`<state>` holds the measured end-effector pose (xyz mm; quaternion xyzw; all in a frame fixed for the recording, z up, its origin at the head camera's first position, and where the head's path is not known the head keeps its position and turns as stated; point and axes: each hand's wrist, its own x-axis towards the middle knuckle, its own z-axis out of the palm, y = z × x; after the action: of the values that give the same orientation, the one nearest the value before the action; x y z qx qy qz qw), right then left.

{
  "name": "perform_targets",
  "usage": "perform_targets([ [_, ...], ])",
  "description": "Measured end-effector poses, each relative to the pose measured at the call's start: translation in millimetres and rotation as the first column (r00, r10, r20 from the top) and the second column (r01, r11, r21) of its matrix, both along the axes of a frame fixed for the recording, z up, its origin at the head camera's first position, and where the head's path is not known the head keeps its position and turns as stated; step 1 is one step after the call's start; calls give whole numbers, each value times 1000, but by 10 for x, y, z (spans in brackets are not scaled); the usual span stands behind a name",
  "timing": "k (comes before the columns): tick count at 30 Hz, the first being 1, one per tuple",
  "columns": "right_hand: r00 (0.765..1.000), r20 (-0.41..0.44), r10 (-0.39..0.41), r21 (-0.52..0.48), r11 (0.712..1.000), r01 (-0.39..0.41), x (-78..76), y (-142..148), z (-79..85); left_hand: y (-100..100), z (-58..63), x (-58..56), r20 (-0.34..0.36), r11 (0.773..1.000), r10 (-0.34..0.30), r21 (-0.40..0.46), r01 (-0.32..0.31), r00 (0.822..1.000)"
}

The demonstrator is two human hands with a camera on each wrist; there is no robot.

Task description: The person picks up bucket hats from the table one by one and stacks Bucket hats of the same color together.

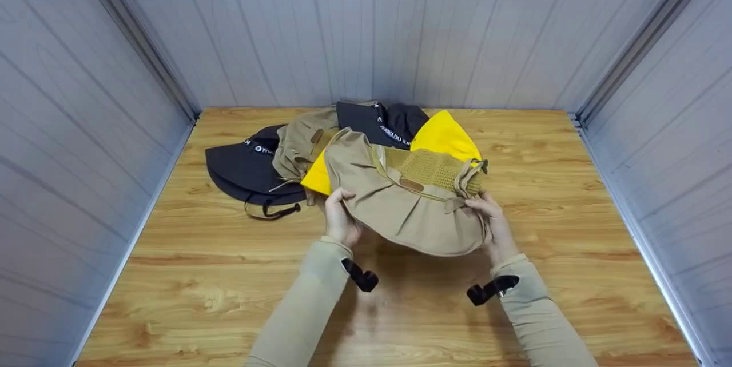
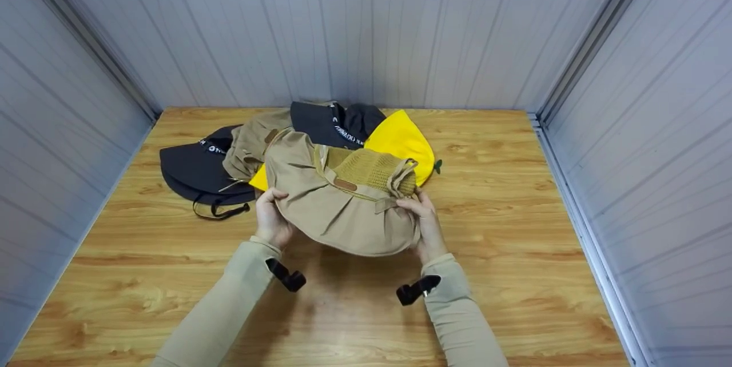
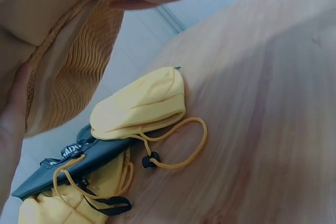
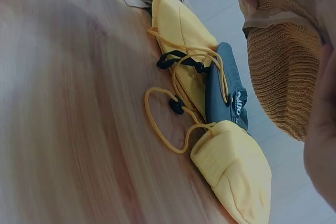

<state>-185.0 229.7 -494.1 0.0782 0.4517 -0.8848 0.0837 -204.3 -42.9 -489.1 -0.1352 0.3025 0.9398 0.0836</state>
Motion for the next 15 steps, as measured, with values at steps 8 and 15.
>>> perform_targets([
  [8,985,97,-142,-236,958,161,1,-45,-28,25,0,50,-54,995,98,-4,-99,994],
  [15,970,122,-211,-358,902,241,11,-115,-38,64,-15,94,-100,989,143,53,-139,985],
])
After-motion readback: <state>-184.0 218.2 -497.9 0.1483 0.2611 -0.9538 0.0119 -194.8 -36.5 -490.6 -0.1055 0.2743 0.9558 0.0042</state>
